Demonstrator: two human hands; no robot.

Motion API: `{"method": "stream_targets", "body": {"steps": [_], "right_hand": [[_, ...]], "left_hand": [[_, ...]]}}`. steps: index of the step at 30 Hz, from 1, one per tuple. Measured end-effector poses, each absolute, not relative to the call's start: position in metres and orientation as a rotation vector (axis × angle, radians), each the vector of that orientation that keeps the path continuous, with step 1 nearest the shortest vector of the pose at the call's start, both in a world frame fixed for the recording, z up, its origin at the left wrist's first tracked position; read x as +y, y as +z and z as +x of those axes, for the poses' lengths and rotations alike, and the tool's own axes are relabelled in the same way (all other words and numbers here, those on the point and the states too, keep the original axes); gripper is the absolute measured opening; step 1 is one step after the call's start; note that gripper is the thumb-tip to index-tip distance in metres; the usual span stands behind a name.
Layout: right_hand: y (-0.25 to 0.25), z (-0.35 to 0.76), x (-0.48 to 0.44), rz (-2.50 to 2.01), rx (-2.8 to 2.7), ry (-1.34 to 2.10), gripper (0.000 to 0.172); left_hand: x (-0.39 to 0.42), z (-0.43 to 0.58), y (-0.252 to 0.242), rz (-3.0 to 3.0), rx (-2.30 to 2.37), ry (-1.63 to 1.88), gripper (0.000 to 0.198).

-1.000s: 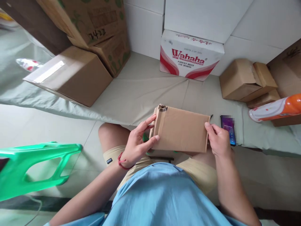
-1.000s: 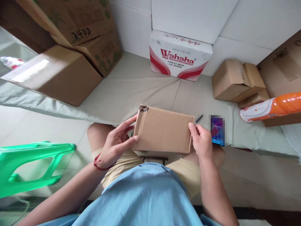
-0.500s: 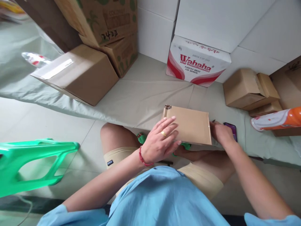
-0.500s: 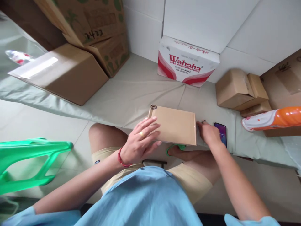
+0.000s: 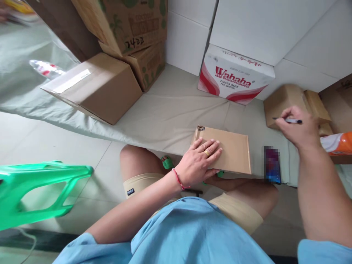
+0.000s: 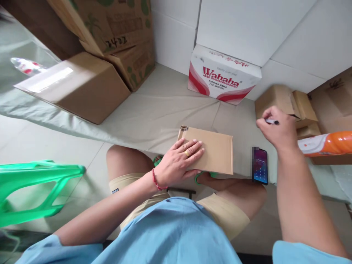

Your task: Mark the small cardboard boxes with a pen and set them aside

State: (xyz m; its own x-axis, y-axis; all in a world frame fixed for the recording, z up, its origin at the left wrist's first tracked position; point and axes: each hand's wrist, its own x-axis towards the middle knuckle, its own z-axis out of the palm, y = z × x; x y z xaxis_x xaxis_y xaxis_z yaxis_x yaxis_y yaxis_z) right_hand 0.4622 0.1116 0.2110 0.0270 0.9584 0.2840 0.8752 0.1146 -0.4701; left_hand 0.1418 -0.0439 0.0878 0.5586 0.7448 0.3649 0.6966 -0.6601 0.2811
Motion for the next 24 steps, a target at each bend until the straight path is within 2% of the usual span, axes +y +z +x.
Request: {"method": "stream_targets", "body": {"steps": [2,6,8,12,15,20,24], "right_hand": [[0.214,0.418,0.1,-1.463,-1.544,0.765,0.014],[0.19,0.321,0.08,-1.205,-1.582,1.292,0.024],[0.171,0.289,0.079,-1.107,-1.577,1.416,0.024],[0.14,0.272,0.083,-1.034,-1.482,1.411,0.018],[0.129,0.28,0.081,-1.022,-1.579,1.338,0.012],[0.13,0.283,0.073,-1.0,-1.772,1.085,0.014],[0.132,0.28,0.073,-1.012,-1.75,0.992,0.02]], "left_hand": [[-0.044,0.142,0.089,2.683,1.255,0.696,0.072],[-0.045,0.142,0.092,2.694,1.265,0.656,0.071],[-0.046,0.142,0.092,2.7,1.271,0.647,0.069],[-0.046,0.144,0.087,2.692,1.264,0.745,0.068],[-0.045,0.142,0.074,2.607,1.232,1.005,0.07],[-0.042,0.128,0.042,2.458,1.162,1.492,0.057],[-0.035,0.121,0.025,2.45,1.122,1.654,0.055]]}}
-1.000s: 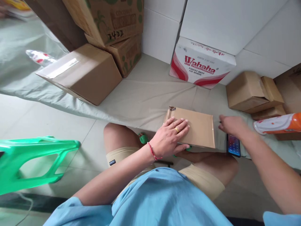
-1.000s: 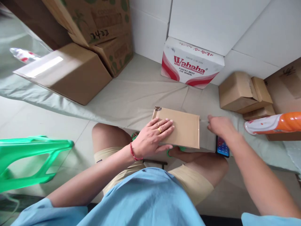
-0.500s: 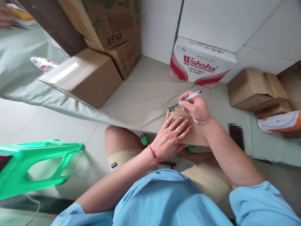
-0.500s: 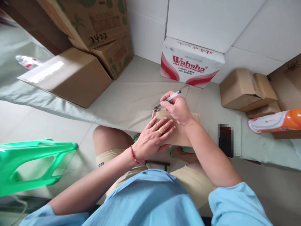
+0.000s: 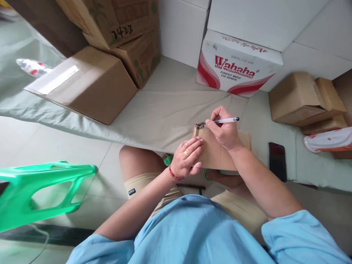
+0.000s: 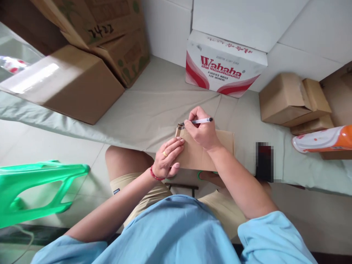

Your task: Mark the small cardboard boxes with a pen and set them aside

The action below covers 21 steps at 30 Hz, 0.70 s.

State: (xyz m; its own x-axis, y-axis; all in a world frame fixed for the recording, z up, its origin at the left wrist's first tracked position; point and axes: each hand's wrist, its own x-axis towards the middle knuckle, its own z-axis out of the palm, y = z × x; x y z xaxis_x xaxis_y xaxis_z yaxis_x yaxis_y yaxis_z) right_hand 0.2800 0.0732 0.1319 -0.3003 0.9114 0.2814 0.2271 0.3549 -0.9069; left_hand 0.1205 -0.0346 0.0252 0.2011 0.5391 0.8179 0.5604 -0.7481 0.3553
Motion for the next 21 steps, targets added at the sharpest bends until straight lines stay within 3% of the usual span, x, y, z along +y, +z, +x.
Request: {"method": "stream_targets", "body": {"steps": [4,10,21], "right_hand": [[0.131,0.282,0.073,-1.052,-1.74,1.067,0.006],[0.126,0.286,0.073,-0.97,-1.788,1.119,0.017],[0.123,0.285,0.077,-0.987,-1.779,1.12,0.015]], "left_hand": [[-0.027,0.124,0.019,-2.329,-1.104,-1.697,0.055],[-0.029,0.127,0.013,-2.309,-1.112,-1.731,0.059],[-0.03,0.126,0.004,-2.371,-1.107,-1.78,0.061]]}}
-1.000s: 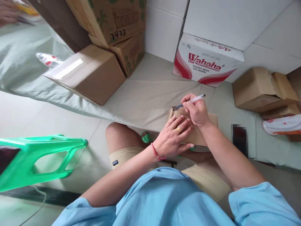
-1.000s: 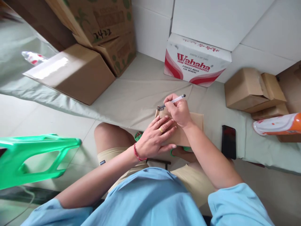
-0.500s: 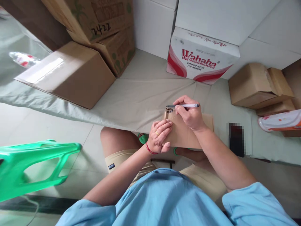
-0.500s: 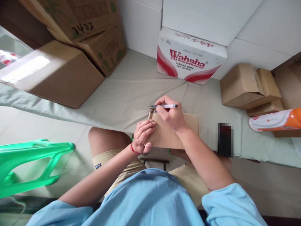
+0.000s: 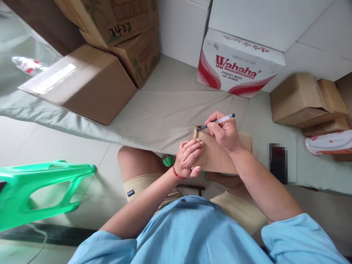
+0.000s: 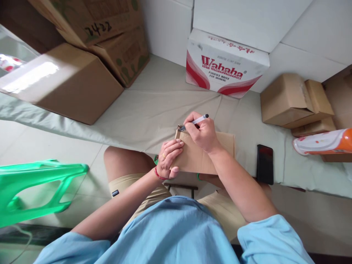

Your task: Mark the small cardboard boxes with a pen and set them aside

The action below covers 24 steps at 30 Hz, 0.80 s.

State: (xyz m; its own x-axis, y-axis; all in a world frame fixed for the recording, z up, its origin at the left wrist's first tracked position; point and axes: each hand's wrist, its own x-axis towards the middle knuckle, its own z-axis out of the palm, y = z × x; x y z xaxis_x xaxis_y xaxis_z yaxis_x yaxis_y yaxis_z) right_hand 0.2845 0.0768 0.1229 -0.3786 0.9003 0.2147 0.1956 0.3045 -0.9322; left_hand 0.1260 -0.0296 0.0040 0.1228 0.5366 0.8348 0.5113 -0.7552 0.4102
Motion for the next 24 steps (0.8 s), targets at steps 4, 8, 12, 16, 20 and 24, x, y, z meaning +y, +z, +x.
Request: {"method": "stream_targets", "body": {"steps": [4,8,12,16,20,24], "right_hand": [[0.1243,0.2833,0.0749,-1.017,-1.783,1.067,0.016],[0.1285,0.2808,0.0714,-1.061,-1.777,0.956,0.018],[0.1299,0.2808,0.0704,-1.094,-1.745,0.84,0.02],[0.1278,0.2835,0.0717,-1.083,-1.707,0.829,0.019],[0.1267,0.2844,0.0719,-1.064,-1.737,0.875,0.019],[0.1262,0.2845,0.0723,-1.094,-1.73,0.793,0.02]], "left_hand": [[-0.0303,0.1256,0.002,2.343,1.127,1.7,0.059],[-0.0303,0.1256,0.0033,2.329,1.089,1.732,0.061],[-0.0301,0.1263,0.003,2.342,1.101,1.756,0.061],[-0.0305,0.1266,0.0008,2.355,1.156,1.703,0.061],[-0.0302,0.1273,0.0018,2.349,1.14,1.754,0.06],[-0.0306,0.1271,0.0011,2.375,1.17,1.73,0.06]]}}
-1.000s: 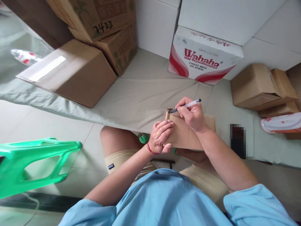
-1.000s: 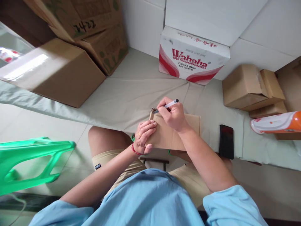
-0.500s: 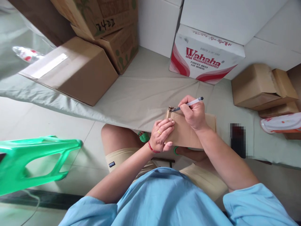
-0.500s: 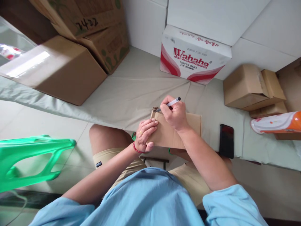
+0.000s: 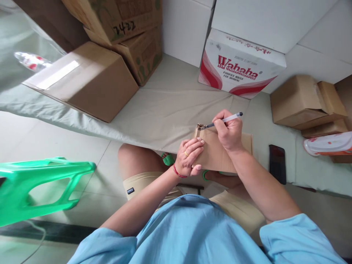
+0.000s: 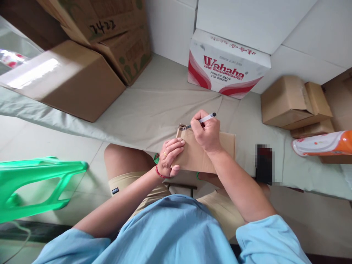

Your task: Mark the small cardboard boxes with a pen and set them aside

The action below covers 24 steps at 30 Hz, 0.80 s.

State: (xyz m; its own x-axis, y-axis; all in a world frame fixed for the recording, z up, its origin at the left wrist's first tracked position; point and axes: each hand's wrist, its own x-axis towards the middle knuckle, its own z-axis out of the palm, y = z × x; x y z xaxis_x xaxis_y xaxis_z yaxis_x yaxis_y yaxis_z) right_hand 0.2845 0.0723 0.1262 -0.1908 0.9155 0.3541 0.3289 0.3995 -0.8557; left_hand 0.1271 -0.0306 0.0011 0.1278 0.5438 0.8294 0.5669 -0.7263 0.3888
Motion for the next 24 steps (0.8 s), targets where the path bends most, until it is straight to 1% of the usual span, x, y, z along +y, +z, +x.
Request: {"method": "stream_targets", "body": {"steps": [5,13,17,24], "right_hand": [[0.1259,0.2856,0.0733,-1.053,-1.71,0.844,0.019],[0.1227,0.2855,0.0751,-1.048,-1.681,0.861,0.017],[0.1194,0.2856,0.0761,-1.034,-1.652,0.863,0.015],[0.1171,0.2845,0.0746,-1.014,-1.752,0.869,0.016]], "left_hand": [[-0.0316,0.1261,-0.002,-2.358,-1.224,-1.609,0.064],[-0.0304,0.1281,0.0032,-2.327,-1.175,-1.676,0.062],[-0.0297,0.1295,0.0055,-2.308,-1.106,-1.781,0.061],[-0.0278,0.1314,0.0065,-2.271,-1.071,-1.833,0.06]]}}
